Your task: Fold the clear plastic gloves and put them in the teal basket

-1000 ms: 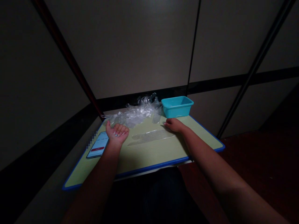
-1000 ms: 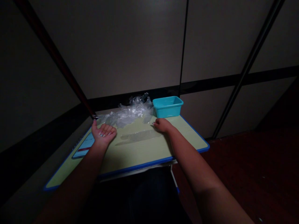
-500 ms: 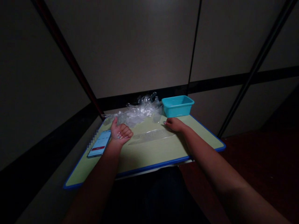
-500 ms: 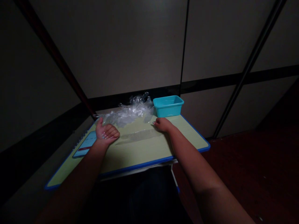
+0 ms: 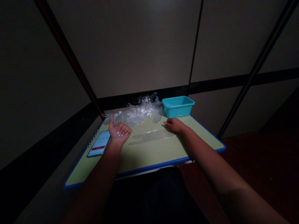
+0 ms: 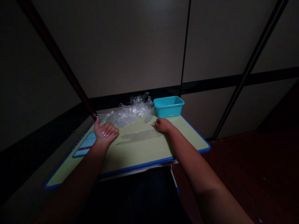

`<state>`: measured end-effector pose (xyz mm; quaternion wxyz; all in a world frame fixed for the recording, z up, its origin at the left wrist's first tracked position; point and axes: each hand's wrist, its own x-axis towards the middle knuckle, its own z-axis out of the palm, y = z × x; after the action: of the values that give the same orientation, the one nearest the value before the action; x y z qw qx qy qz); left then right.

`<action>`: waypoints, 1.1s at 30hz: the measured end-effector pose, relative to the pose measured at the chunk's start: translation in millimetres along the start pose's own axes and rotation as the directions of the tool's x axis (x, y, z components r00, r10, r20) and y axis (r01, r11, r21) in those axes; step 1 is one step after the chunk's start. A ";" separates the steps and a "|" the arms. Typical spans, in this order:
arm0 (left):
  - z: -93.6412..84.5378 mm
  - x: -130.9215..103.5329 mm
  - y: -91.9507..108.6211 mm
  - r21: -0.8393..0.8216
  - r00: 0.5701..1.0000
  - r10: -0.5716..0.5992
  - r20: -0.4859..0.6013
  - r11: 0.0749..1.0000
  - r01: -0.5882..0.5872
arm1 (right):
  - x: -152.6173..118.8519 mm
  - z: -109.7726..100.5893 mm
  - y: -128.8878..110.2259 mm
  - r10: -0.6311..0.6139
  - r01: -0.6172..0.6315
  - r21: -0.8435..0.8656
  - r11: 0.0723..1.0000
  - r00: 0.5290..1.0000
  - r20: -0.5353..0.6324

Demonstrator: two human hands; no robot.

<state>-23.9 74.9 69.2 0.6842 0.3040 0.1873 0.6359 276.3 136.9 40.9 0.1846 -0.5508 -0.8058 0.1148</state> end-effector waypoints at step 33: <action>12.0 1.9 -12.4 0.166 0.998 0.043 0.036 0.985 -0.048 | 0.8 1.6 1.8 -0.032 0.056 0.170 0.984 0.990 -0.140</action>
<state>-6.6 74.5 70.3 0.6446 0.3748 0.2216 0.6284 276.9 138.3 38.9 0.2891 -0.5213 -0.7902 0.1423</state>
